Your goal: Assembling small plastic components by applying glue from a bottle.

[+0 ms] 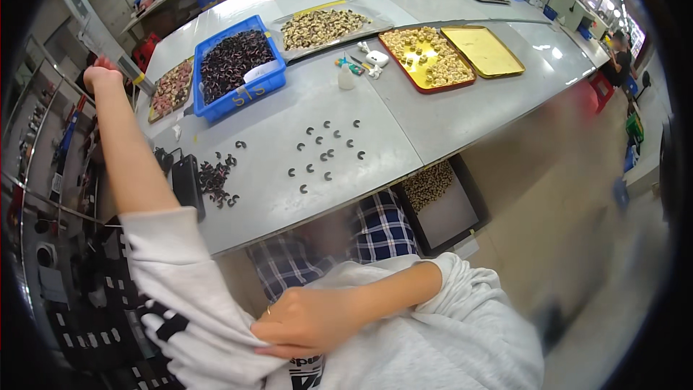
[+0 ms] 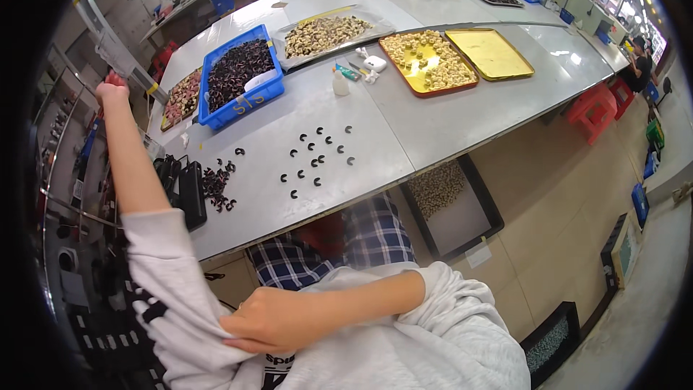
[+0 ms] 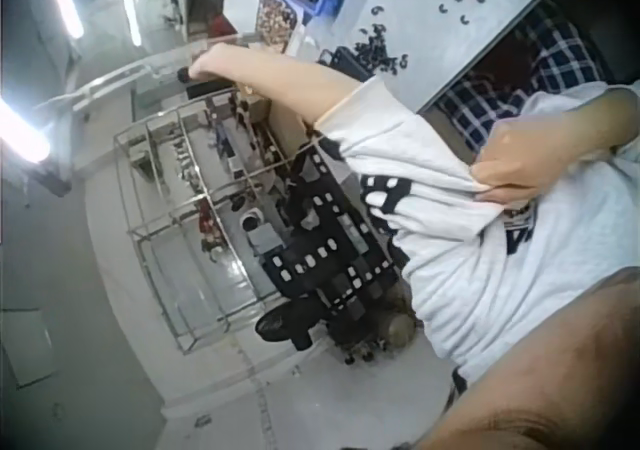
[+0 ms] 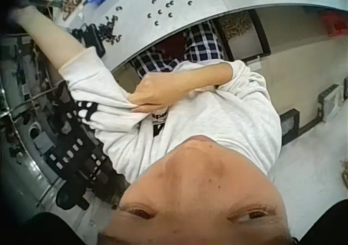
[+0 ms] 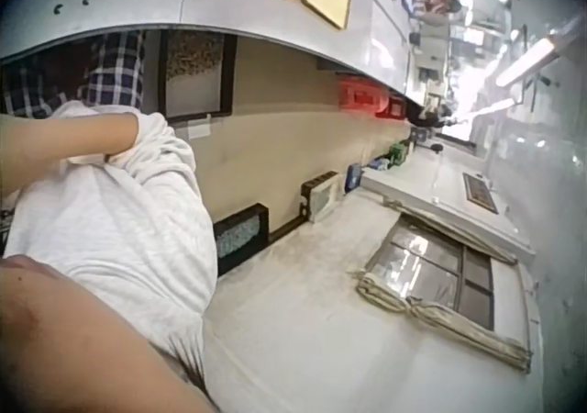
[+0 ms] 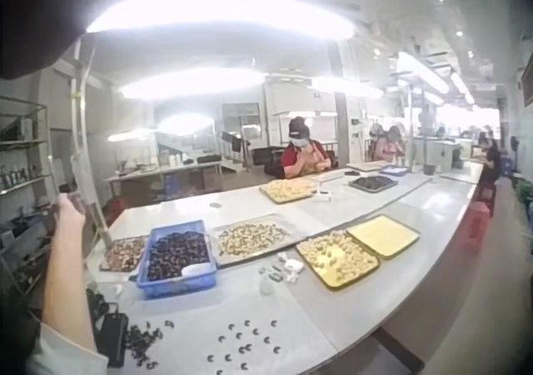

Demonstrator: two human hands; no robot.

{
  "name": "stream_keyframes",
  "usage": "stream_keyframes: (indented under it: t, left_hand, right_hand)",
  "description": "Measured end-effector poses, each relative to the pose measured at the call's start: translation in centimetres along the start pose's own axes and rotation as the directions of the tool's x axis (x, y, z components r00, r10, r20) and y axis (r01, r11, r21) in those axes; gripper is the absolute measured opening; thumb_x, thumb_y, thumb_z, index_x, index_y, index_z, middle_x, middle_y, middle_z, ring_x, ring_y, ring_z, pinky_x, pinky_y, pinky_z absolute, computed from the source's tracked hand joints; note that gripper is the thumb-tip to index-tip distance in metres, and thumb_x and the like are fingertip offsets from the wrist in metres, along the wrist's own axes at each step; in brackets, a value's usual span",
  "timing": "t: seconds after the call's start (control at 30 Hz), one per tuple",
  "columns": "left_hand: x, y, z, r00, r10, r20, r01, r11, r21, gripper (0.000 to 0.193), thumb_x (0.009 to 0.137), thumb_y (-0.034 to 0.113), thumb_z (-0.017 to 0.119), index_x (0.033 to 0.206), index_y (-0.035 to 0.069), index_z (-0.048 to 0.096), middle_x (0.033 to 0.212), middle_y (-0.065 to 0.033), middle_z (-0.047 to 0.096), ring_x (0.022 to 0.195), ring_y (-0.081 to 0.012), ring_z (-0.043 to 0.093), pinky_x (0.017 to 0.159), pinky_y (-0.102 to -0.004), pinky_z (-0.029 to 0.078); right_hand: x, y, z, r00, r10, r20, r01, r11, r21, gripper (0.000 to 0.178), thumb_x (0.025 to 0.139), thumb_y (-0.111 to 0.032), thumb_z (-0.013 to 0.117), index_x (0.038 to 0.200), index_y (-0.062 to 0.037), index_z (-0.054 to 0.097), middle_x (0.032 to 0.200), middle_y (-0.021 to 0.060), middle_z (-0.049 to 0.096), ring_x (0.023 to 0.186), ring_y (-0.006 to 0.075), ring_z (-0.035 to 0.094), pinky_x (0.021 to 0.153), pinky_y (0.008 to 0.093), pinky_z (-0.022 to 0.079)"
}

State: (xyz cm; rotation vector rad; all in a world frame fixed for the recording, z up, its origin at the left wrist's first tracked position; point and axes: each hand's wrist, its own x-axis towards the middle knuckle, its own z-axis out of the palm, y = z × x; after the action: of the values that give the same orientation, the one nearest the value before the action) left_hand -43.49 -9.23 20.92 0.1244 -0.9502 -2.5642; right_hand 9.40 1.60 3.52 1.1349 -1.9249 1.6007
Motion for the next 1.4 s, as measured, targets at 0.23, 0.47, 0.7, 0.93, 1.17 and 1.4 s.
stream_keyframes:
  t: [0.23, 0.47, 0.7, 0.93, 1.17, 1.4]
  left_hand:
    - [-37.5, 3.0, -9.0, 0.26, 0.136, 0.956, 0.398, 0.887, -0.235, 0.014, 0.093, 0.007, 0.044, 0.084, -0.001, 0.051, 0.089, -0.014, 0.055, 0.086, -0.0248, 0.053, 0.078, -0.0351, 0.047]
    - [-46.8, 2.5, -13.3, 0.218, 0.016, 0.976, 0.694, 0.7, -0.166, 0.012, 0.083, 0.001, 0.068, 0.078, 0.006, 0.059, 0.09, -0.0067, 0.059, 0.087, -0.021, 0.058, 0.07, -0.0301, 0.048]
    - [-43.4, 0.1, -13.6, 0.148, -0.004, 0.989, 0.787, 0.606, -0.115, 0.01, 0.085, 0.003, 0.066, 0.079, 0.008, 0.06, 0.091, -0.0067, 0.06, 0.084, -0.0203, 0.058, 0.069, -0.0282, 0.047]
    - [-42.6, -1.5, -13.2, 0.29, -0.142, 0.946, 0.748, 0.65, -0.132, 0.01, 0.086, 0.002, 0.066, 0.08, 0.008, 0.059, 0.089, -0.0065, 0.061, 0.078, -0.0188, 0.058, 0.065, -0.0278, 0.046]
    - [-39.7, -4.1, -13.5, 0.126, -0.17, 0.977, 0.815, 0.58, -0.004, 0.012, 0.084, 0.004, 0.069, 0.081, 0.009, 0.058, 0.089, -0.006, 0.061, 0.078, -0.0188, 0.059, 0.067, -0.0284, 0.048]
    - [-40.9, -4.9, -13.2, 0.267, -0.272, 0.924, 0.77, 0.637, -0.035, 0.015, 0.084, 0.006, 0.07, 0.081, 0.011, 0.057, 0.09, -0.0045, 0.06, 0.084, -0.0179, 0.057, 0.068, -0.0262, 0.047]
  right_hand:
    - [-6.6, 3.9, -12.1, 0.903, 0.312, -0.295, -0.428, 0.714, -0.554, 0.01, 0.082, -0.013, 0.065, 0.083, -0.0062, 0.058, 0.087, 0.0111, 0.061, 0.078, 0.0282, 0.061, 0.068, 0.037, 0.05]
    - [-18.4, 9.6, -37.1, 0.677, 0.021, -0.736, -0.736, 0.003, -0.677, 0.034, 0.09, -0.027, 0.06, 0.109, 0.0005, 0.055, 0.115, 0.0188, 0.056, 0.112, 0.0312, 0.051, 0.099, 0.0396, 0.037]
    - [-19.5, 12.3, -43.9, 0.233, 0.435, -0.87, -0.798, -0.426, -0.427, 0.08, 0.087, -0.058, 0.051, 0.14, -0.0005, 0.035, 0.143, 0.0256, 0.034, 0.135, 0.0395, 0.03, 0.111, 0.0443, 0.026]
    - [-16.9, 16.7, -45.3, 0.28, 0.467, -0.839, -0.788, -0.387, -0.479, 0.077, 0.089, -0.059, 0.047, 0.144, -0.0064, 0.033, 0.149, 0.0232, 0.028, 0.137, 0.0381, 0.027, 0.112, 0.0431, 0.025]
    - [-15.2, 15.7, -44.6, 0.381, 0.592, -0.71, -0.808, -0.161, -0.567, 0.057, 0.094, -0.046, 0.049, 0.137, -0.0091, 0.044, 0.143, 0.0209, 0.038, 0.132, 0.0323, 0.038, 0.11, 0.0373, 0.029]
    - [-16.2, 17.1, -50.0, 0.575, 0.433, -0.694, -0.714, -0.148, -0.684, 0.053, 0.093, -0.045, 0.053, 0.134, -0.0124, 0.049, 0.144, 0.0237, 0.037, 0.136, 0.0367, 0.031, 0.111, 0.0437, 0.025]
